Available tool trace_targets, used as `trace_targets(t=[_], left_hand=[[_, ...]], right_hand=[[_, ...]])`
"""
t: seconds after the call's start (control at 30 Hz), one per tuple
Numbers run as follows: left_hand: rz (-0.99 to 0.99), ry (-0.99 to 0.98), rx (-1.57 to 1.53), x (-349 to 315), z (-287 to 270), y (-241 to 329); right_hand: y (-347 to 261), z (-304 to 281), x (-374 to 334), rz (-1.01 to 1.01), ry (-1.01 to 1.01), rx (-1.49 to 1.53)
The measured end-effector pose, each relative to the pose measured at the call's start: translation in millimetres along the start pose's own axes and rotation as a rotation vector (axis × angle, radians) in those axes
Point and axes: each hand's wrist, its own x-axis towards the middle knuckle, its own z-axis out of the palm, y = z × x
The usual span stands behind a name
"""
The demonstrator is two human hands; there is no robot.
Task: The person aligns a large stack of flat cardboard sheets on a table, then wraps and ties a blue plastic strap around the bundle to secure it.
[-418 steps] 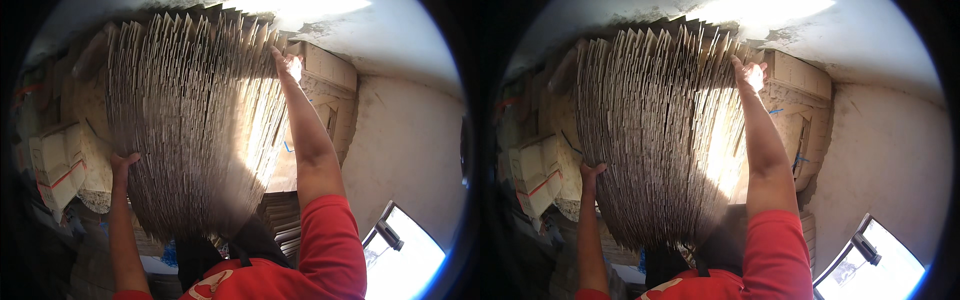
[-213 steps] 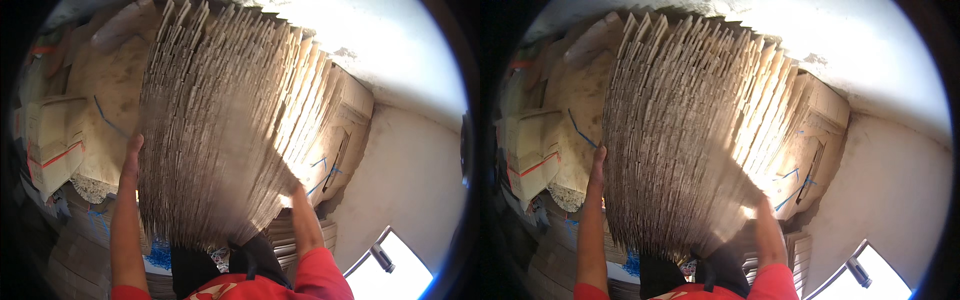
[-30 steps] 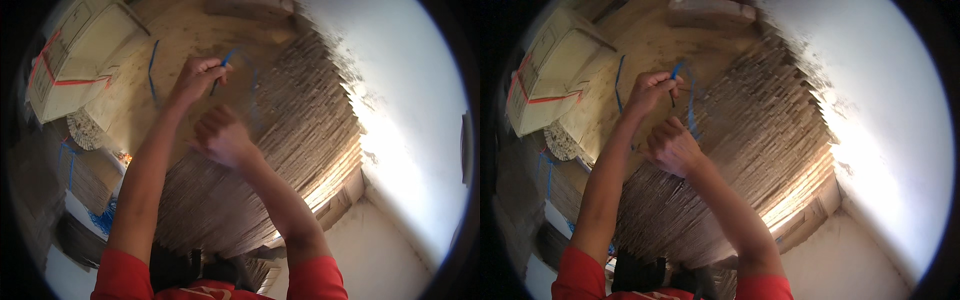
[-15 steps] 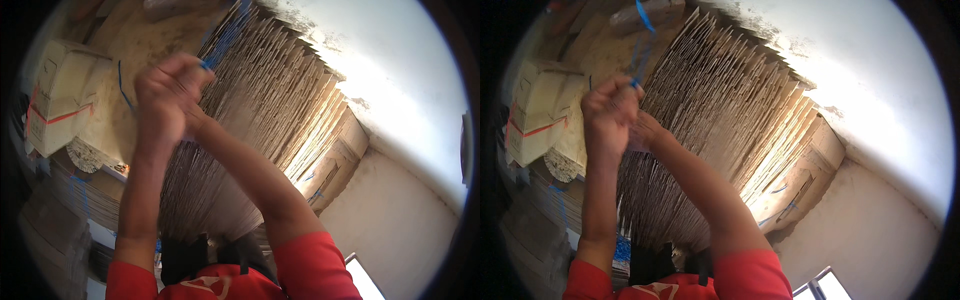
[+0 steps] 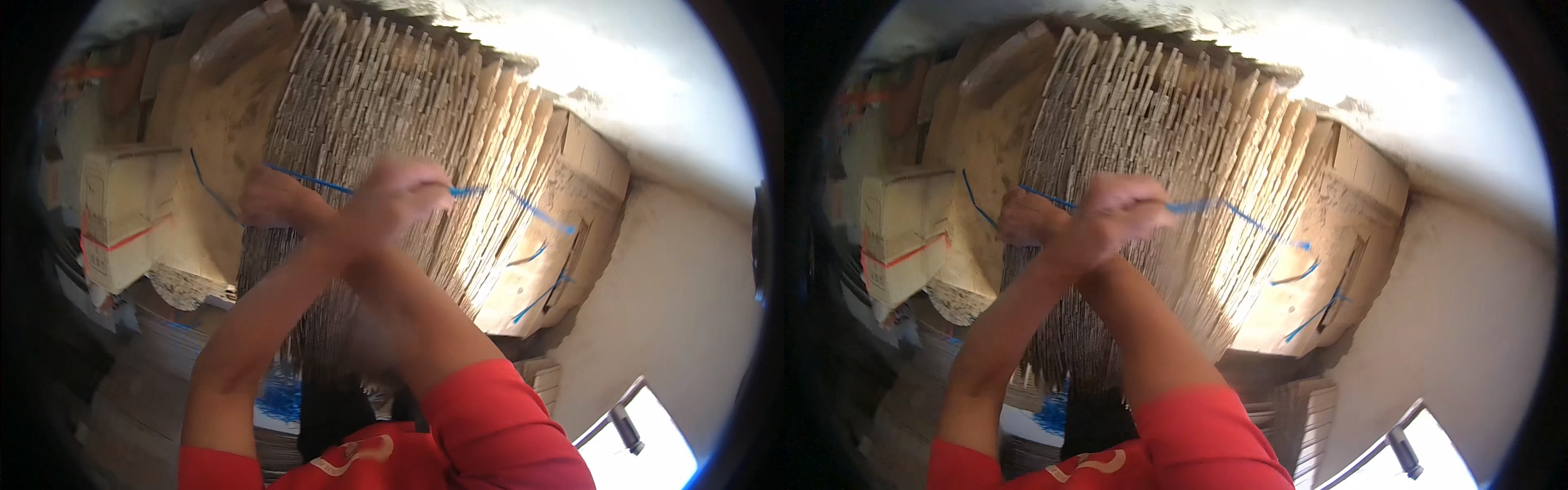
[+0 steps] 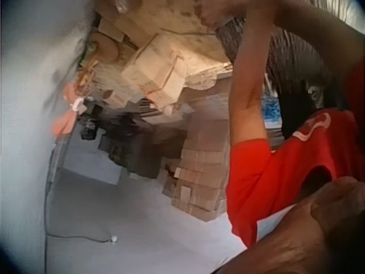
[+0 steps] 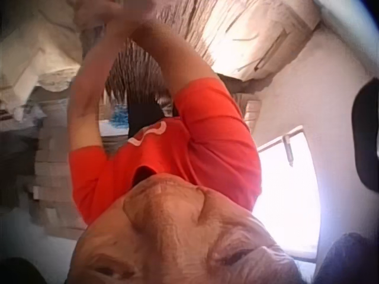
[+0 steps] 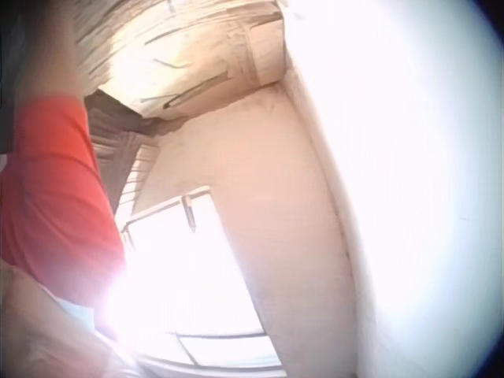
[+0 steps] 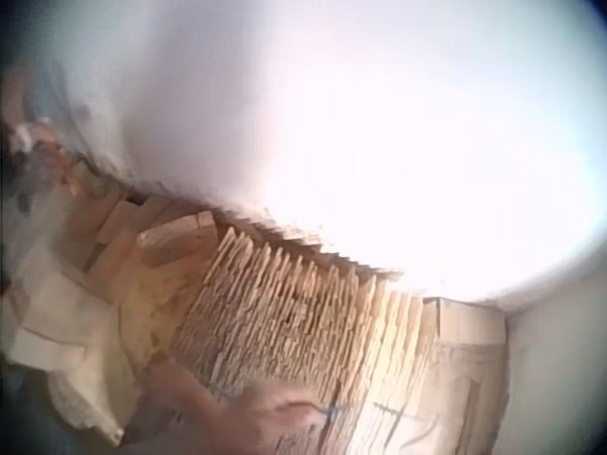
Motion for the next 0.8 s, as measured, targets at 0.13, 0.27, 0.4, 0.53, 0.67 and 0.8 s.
trace_targets(t=[0.13,0.27,0.4,0.53,0.67,0.8], left_hand=[[-0.059,0.049,0.088,-25.0,0.1,24.2],[-0.114,-0.017,-0.018,-7.7,43.5,40.7],[-0.187,-0.09,0.058,-3.0,55.2,46.7],[-0.32,-0.279,0.044,22.8,75.1,28.3],[-0.279,-0.38,0.032,54.4,83.5,-3.8],[-0.125,-0.4,0.012,64.8,105.1,-36.3]], right_hand=[[-13.7,34.7,1.2,0.031,0.095,0.214],[-4.4,47.6,-8.4,0.132,0.244,0.319],[-6.6,6.2,-3.6,-0.024,0.507,0.023],[-22.8,-25.8,-13.5,0.041,0.043,-0.048],[-112.7,-37.9,-138.2,0.132,0.456,0.344],[-148.6,-105.7,-305.0,0.95,0.762,0.31]])
